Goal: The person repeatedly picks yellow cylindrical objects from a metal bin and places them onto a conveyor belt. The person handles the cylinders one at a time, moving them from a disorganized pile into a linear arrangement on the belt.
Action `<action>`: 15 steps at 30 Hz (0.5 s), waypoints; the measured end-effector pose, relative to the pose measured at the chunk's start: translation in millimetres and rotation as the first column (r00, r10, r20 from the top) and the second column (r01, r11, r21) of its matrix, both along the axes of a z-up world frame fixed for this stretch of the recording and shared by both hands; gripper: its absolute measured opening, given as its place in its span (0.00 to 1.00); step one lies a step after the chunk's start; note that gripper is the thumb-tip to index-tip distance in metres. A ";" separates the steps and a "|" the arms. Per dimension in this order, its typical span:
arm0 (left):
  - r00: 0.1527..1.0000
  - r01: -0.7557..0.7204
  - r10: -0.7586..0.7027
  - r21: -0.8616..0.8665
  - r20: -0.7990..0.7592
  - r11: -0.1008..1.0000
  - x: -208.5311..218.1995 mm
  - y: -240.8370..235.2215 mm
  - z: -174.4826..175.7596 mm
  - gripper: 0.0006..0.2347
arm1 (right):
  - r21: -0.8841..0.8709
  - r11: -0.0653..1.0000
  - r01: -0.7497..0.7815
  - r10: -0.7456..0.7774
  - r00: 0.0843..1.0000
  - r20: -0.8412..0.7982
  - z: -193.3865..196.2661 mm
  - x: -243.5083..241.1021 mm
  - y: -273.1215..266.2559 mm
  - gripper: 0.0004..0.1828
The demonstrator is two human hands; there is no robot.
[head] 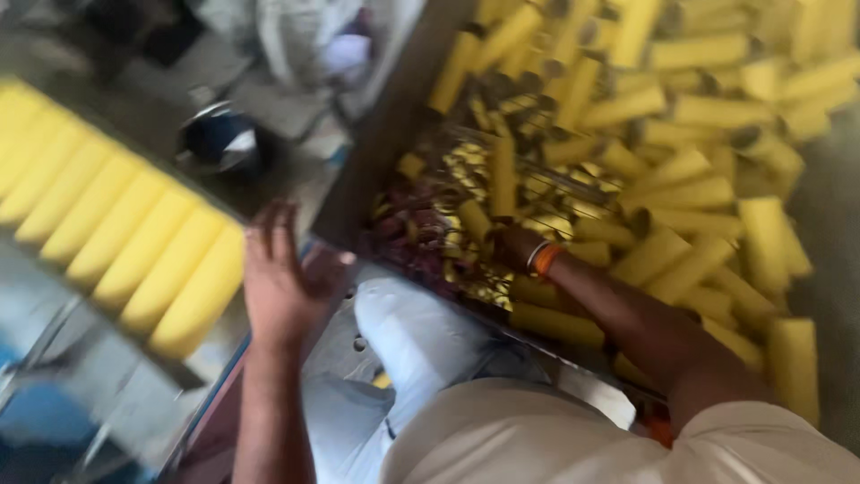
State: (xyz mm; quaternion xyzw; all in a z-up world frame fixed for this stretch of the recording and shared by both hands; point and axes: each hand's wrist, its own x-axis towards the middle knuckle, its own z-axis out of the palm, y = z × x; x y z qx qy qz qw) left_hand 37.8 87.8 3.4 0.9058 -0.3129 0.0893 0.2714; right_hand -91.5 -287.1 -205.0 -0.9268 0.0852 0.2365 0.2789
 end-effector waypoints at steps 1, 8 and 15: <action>0.993 0.115 -0.116 -0.041 -0.018 0.993 -5.8 -28.3 -2.4 0.37 | -0.127 0.967 -0.220 0.200 0.968 -0.154 -11.9 -23.0 -3.8 0.27; 0.887 0.378 -0.298 0.185 -0.352 0.907 -42.6 -136.5 -11.3 0.32 | -0.391 0.920 0.033 -0.077 0.992 -0.096 -26.6 -63.3 -76.8 0.29; 0.909 0.274 -0.182 0.208 -0.375 0.939 -46.8 -132.3 -11.1 0.21 | -0.368 0.754 -0.544 0.319 0.794 -0.518 -59.7 -39.0 -127.0 0.18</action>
